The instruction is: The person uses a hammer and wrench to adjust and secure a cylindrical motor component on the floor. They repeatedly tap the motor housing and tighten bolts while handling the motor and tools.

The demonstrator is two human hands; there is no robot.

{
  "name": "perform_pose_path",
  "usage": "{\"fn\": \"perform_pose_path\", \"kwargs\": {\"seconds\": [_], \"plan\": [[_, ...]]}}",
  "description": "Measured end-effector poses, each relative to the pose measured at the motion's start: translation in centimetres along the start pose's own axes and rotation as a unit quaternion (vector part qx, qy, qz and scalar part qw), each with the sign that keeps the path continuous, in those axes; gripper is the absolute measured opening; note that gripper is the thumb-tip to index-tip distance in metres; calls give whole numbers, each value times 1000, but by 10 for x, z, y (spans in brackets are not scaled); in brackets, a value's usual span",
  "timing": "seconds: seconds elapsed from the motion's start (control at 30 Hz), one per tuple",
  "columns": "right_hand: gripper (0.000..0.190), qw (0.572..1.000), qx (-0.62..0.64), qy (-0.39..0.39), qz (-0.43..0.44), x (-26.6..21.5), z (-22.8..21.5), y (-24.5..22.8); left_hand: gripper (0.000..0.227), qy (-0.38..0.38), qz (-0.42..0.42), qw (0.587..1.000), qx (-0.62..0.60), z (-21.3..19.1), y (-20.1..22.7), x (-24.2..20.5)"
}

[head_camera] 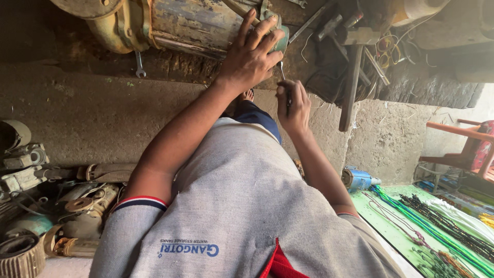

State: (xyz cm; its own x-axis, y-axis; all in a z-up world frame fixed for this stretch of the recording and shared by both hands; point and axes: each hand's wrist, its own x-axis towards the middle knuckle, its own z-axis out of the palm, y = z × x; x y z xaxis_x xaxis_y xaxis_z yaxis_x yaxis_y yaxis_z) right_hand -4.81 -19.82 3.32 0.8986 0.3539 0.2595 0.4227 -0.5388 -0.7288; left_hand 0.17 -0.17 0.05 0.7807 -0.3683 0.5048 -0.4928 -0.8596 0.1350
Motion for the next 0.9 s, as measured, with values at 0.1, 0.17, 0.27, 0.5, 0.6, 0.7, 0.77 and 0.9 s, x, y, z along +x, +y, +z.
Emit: {"fn": "perform_pose_path", "kwargs": {"seconds": [0.1, 0.17, 0.27, 0.5, 0.6, 0.7, 0.77, 0.9], "plan": [[8, 995, -60, 30, -70, 12, 1, 7, 12, 19, 2, 1000, 0, 0, -1, 0], [10, 997, -54, 34, -48, 21, -1, 7, 11, 19, 1, 1000, 3, 1, -1, 0], [17, 998, -33, 35, -39, 42, -6, 5, 12, 10, 0, 1000, 3, 1, -2, 0], [29, 991, 79, -32, 100, 65, -22, 3, 14, -1, -4, 1000, 13, -6, 0, 1], [24, 971, 143, 107, 160, 39, -25, 7, 8, 4, -5, 1000, 19, -6, 0, 1], [13, 990, 75, 111, -37, 15, -18, 19, 10, -13, -2, 1000, 16, -5, 0, 1], [3, 994, -1, 78, -81, 3, -7, 28, 11, -1, 2, 1000, 5, -5, -1, 1], [14, 988, -42, 77, -124, -11, 19, 39, 15, 2, 2, 1000, -5, -7, -1, 0]]}}
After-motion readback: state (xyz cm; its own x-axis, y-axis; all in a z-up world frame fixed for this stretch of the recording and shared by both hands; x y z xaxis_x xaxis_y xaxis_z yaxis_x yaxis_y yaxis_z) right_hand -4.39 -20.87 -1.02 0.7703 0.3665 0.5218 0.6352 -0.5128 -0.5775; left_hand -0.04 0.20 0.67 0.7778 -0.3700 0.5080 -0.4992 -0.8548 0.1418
